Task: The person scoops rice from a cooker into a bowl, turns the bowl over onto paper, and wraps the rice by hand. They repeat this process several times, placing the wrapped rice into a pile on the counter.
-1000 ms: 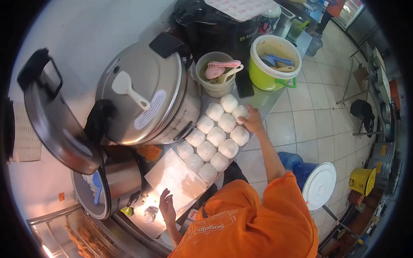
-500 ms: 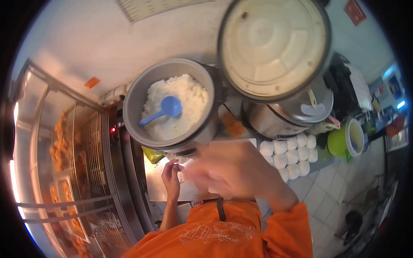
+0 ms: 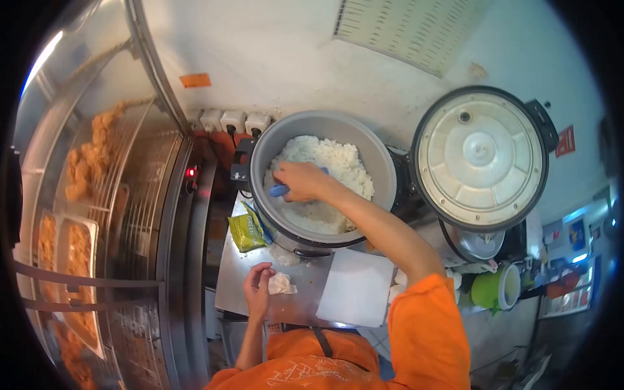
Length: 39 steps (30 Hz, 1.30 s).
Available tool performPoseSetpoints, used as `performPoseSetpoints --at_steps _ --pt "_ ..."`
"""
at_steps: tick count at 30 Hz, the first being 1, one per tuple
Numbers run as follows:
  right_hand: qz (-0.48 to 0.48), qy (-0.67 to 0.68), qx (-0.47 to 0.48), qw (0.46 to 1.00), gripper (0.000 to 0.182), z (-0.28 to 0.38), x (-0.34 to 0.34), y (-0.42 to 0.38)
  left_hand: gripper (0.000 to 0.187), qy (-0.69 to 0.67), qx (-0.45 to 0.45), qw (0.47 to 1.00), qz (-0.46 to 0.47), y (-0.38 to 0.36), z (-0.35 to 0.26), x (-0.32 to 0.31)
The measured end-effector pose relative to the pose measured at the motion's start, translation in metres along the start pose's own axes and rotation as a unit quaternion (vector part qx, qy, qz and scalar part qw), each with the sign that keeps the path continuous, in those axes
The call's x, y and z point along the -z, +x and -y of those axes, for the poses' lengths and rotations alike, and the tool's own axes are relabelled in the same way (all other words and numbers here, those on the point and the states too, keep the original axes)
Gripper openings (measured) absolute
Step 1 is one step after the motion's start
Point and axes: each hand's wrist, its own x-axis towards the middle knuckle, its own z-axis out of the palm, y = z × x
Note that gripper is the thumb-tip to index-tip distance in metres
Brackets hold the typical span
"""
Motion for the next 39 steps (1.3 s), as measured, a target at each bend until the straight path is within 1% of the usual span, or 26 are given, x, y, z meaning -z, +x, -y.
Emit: performPoseSetpoints --at_steps 1,3,5,6,7,8,9,11,12,13,14,15,16,18,19,21,22,24,25,27,28,30,31,33,37,39 --pt "-0.029 0.014 0.011 0.999 0.025 0.003 0.013 -0.011 0.020 -0.011 0.010 1.000 -0.008 0.000 0.001 0.005" --pt "-0.050 0.041 -0.035 0.997 0.028 -0.011 0.038 -0.035 0.020 0.015 -0.033 0.999 -0.015 0.007 0.000 0.014" --pt "0.032 -0.024 -0.164 0.986 0.026 -0.018 0.073 -0.061 0.020 0.017 -0.035 0.999 -0.024 0.018 0.001 0.014" --pt "0.039 -0.027 -0.165 0.985 0.026 -0.023 0.073 -0.067 0.019 0.025 -0.044 0.998 -0.031 0.024 -0.003 0.011" --pt "0.078 -0.105 -0.216 0.968 0.029 -0.031 0.068 -0.073 0.019 0.034 -0.055 0.997 -0.038 0.031 -0.006 0.008" --pt "0.115 -0.180 -0.265 0.940 0.033 -0.037 0.060 -0.079 0.032 0.020 -0.057 0.998 -0.013 0.037 -0.007 0.005" --pt "0.117 -0.184 -0.267 0.939 0.033 -0.041 0.045 -0.083 0.032 0.015 -0.056 0.998 -0.012 0.043 -0.011 -0.002" --pt "0.067 -0.215 -0.216 0.950 0.029 -0.037 0.017 -0.081 0.064 0.055 -0.136 0.989 0.009 0.053 -0.027 -0.020" --pt "0.098 -0.190 -0.221 0.952 0.033 -0.035 0.018 -0.075 0.064 0.052 -0.136 0.989 0.008 0.055 -0.033 -0.027" --pt "0.098 -0.192 -0.221 0.951 0.033 -0.035 0.024 -0.075 0.078 0.079 -0.149 0.985 0.034 0.058 -0.039 -0.032" --pt "0.079 -0.228 -0.216 0.946 0.034 -0.038 0.031 -0.076 0.093 0.106 -0.163 0.979 0.059 0.062 -0.042 -0.036" --pt "0.062 -0.263 -0.211 0.939 0.034 -0.039 0.037 -0.078 0.093 0.105 -0.163 0.979 0.058 0.064 -0.041 -0.037" --pt "0.065 -0.263 -0.210 0.939 0.034 -0.036 0.050 -0.080 0.097 0.114 -0.158 0.979 0.057 0.065 -0.039 -0.038" --pt "0.055 -0.315 -0.230 0.919 0.039 -0.027 0.076 -0.083 0.100 0.123 -0.145 0.980 0.057 0.063 -0.038 -0.038" --pt "0.062 -0.314 -0.230 0.919 0.039 -0.031 0.072 -0.086 0.101 0.125 -0.142 0.980 0.063 0.062 -0.041 -0.037" --pt "0.034 -0.378 -0.252 0.890 0.028 -0.040 0.057 -0.089 0.102 0.125 -0.136 0.980 0.069 0.059 -0.041 -0.037" --pt "0.037 -0.378 -0.253 0.890 0.028 -0.043 0.047 -0.089 0.105 0.133 -0.142 0.978 0.073 0.059 -0.039 -0.038" --pt "0.092 -0.359 -0.237 0.898 0.022 -0.043 0.027 -0.091 0.108 0.138 -0.147 0.976 0.076 0.059 -0.036 -0.040" --pt "0.095 -0.359 -0.236 0.898 0.022 -0.039 0.027 -0.092 0.110 0.146 -0.157 0.974 0.078 0.058 -0.035 -0.041" --pt "0.094 -0.270 -0.208 0.935 0.019 -0.029 0.028 -0.096 0.113 0.158 -0.163 0.970 0.082 0.057 -0.033 -0.040" --pt "0.095 -0.267 -0.209 0.936 0.019 -0.028 0.028 -0.099 0.114 0.159 -0.165 0.969 0.088 0.058 -0.033 -0.040" --pt "0.163 -0.185 -0.214 0.945 0.019 -0.025 0.029 -0.104 0.116 0.160 -0.165 0.969 0.092 0.058 -0.031 -0.040" --pt "0.166 -0.187 -0.212 0.945 0.019 -0.019 0.033 -0.098 0.116 0.158 -0.163 0.970 0.090 0.058 -0.030 -0.040" --pt "0.246 -0.122 -0.215 0.937 0.019 -0.004 0.040 -0.083 0.117 0.155 -0.164 0.970 0.091 0.058 -0.028 -0.041" --pt "0.274 -0.094 -0.190 0.938 0.021 0.000 0.043 -0.083 0.119 0.160 -0.156 0.970 0.095 0.058 -0.029 -0.040" --pt "0.292 -0.034 -0.156 0.943 0.021 0.006 0.060 -0.093 0.119 0.151 -0.158 0.970 0.102 0.059 -0.028 -0.039"
